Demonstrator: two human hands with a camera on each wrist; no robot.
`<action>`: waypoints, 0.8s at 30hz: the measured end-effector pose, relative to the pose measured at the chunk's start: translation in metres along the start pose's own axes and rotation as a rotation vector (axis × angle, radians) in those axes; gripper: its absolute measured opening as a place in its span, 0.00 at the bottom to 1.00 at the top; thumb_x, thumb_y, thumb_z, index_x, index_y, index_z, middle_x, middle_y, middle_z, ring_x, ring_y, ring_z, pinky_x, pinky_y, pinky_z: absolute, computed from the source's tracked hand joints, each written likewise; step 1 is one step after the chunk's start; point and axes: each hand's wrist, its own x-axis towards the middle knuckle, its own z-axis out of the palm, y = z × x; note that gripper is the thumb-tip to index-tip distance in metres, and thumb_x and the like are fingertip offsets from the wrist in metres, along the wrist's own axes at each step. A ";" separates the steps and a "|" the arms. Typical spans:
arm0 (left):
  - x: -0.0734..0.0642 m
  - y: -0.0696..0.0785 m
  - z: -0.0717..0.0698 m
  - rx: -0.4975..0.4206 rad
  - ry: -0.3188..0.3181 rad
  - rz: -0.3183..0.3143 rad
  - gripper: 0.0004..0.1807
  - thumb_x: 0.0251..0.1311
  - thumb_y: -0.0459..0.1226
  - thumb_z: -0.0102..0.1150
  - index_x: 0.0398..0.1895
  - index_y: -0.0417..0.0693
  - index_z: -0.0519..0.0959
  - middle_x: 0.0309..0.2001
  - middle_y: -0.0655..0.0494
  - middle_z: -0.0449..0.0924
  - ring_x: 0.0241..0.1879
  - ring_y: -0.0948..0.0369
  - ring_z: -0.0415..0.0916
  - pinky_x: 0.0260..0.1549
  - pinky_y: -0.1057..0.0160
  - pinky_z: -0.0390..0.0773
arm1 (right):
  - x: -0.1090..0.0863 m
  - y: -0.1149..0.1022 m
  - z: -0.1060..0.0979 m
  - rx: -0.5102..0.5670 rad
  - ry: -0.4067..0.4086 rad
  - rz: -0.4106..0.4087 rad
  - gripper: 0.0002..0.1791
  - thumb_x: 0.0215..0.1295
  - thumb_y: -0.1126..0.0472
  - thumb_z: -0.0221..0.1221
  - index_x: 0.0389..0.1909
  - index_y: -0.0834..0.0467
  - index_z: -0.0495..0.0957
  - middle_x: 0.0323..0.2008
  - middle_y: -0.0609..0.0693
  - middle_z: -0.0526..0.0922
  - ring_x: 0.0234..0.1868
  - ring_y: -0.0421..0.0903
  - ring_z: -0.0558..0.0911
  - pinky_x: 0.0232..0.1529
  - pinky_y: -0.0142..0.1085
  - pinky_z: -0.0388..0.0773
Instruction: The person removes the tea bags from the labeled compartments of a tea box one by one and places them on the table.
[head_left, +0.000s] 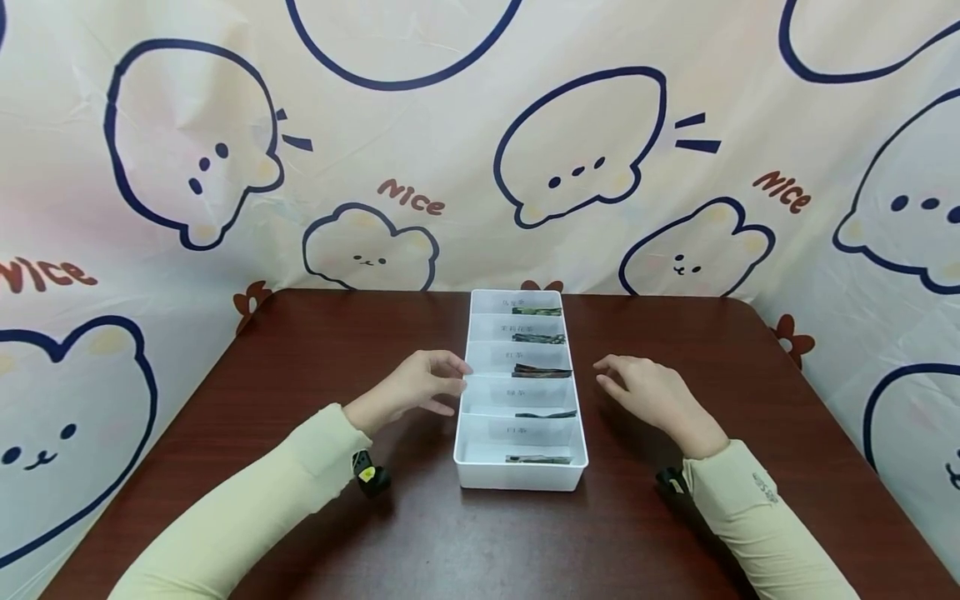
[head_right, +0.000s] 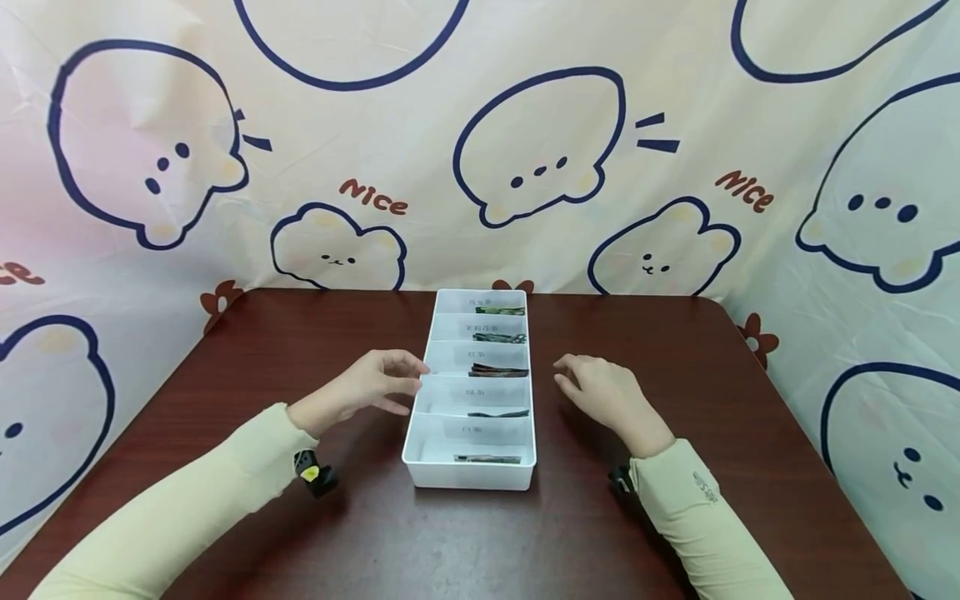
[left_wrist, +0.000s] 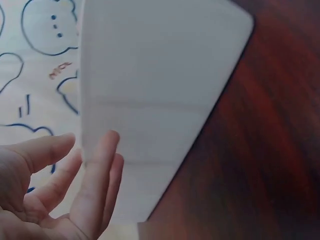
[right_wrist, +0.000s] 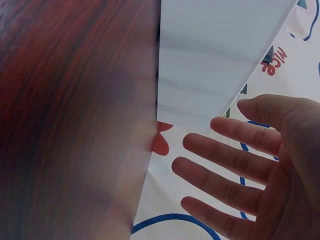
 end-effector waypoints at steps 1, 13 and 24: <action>0.000 0.000 0.001 -0.014 0.001 -0.009 0.15 0.60 0.29 0.61 0.51 0.38 0.77 0.48 0.41 0.76 0.42 0.52 0.81 0.35 0.52 0.86 | 0.000 0.000 0.000 0.001 -0.002 0.000 0.16 0.70 0.52 0.55 0.53 0.54 0.80 0.41 0.50 0.85 0.36 0.44 0.81 0.35 0.45 0.82; 0.006 0.003 0.006 -0.070 0.035 -0.082 0.14 0.57 0.27 0.63 0.47 0.38 0.77 0.41 0.43 0.76 0.41 0.51 0.81 0.38 0.52 0.86 | -0.001 0.002 0.000 0.001 -0.007 0.005 0.16 0.70 0.52 0.55 0.53 0.54 0.80 0.42 0.50 0.85 0.36 0.44 0.81 0.35 0.45 0.82; 0.008 0.003 0.003 -0.083 0.018 -0.110 0.15 0.57 0.27 0.63 0.48 0.39 0.77 0.41 0.44 0.76 0.40 0.53 0.81 0.42 0.52 0.85 | -0.003 -0.003 -0.004 0.013 0.002 0.001 0.16 0.70 0.52 0.55 0.53 0.54 0.80 0.39 0.49 0.85 0.34 0.43 0.81 0.33 0.43 0.82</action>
